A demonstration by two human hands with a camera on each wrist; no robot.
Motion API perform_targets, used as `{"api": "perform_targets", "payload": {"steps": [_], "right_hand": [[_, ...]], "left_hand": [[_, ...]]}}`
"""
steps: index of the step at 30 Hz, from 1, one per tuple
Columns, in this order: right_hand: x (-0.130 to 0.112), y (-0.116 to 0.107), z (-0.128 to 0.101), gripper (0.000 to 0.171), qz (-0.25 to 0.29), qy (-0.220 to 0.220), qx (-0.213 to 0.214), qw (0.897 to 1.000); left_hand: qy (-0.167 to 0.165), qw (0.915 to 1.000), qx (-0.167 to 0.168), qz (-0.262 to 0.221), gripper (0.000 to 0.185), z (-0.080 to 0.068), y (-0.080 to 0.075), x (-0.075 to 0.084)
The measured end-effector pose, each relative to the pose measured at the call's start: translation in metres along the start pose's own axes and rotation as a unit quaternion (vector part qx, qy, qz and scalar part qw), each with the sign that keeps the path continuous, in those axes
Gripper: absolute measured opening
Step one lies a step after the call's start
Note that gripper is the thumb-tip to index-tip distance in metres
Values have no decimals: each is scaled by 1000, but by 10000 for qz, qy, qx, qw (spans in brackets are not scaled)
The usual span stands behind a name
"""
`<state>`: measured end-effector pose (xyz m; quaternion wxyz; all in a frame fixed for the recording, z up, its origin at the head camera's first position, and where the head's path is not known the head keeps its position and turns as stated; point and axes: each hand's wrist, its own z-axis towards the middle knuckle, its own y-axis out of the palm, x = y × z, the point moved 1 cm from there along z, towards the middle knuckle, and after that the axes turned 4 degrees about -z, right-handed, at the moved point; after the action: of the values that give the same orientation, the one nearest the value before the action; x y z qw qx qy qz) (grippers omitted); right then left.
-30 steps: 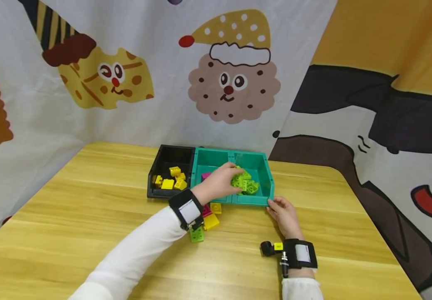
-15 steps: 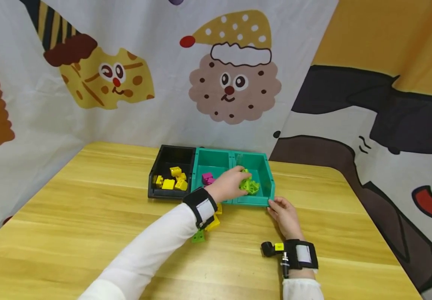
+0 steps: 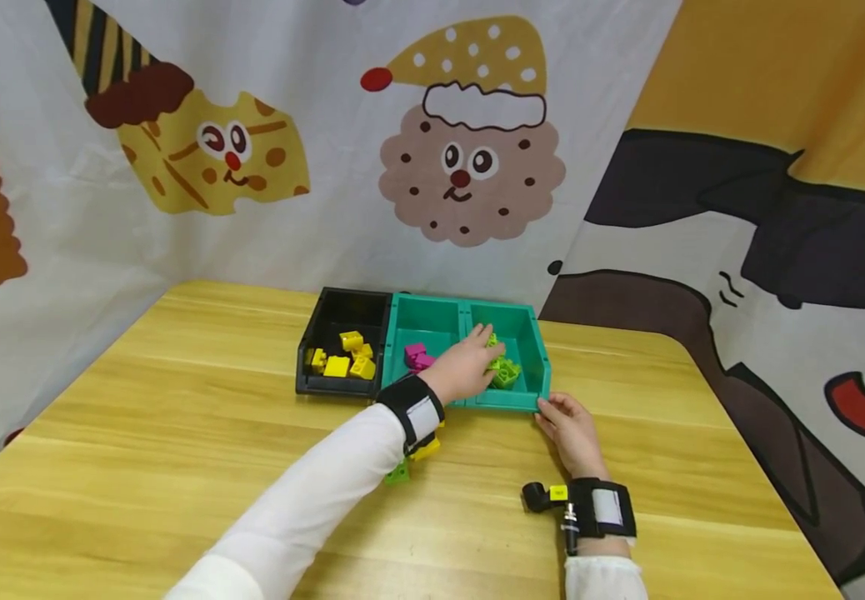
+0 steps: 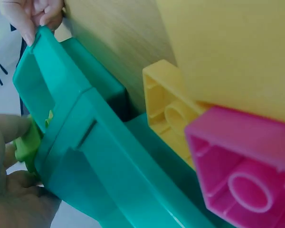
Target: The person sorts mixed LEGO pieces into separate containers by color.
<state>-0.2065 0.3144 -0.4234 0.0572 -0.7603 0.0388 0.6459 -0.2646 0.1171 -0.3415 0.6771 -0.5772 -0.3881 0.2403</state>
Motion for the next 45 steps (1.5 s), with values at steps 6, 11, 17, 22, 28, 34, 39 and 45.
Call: {"api": "perform_targets", "payload": {"steps": [6, 11, 17, 22, 28, 34, 39, 45], "right_hand": [[-1, 1, -1, 3, 33, 12, -15, 10000], [-2, 1, -1, 4, 1, 29, 0, 10000], [0, 1, -2, 3, -31, 56, 30, 10000], [-1, 2, -3, 5, -63, 12, 32, 10000], [-1, 2, -3, 10, -102, 16, 48, 9999], [-1, 2, -2, 9, -95, -15, 22, 10000], [-1, 2, -1, 6, 0, -36, -13, 10000], [-1, 2, -1, 2, -11, -38, -27, 10000]], "left_hand": [[-88, 9996, 51, 249, 47, 2, 3, -1], [-32, 9968, 678, 424, 40, 3, 5, -1], [-40, 9925, 1124, 473, 29, 4, 8, 1], [-292, 9959, 719, 470, 36, 5, 9, 3], [-338, 9942, 849, 568, 41, 5, 12, 6], [-208, 9927, 962, 701, 31, 5, 11, 9], [-251, 9934, 614, 934, 20, 4, 15, 11], [-138, 9942, 626, 864, 18, 3, 18, 9]]}}
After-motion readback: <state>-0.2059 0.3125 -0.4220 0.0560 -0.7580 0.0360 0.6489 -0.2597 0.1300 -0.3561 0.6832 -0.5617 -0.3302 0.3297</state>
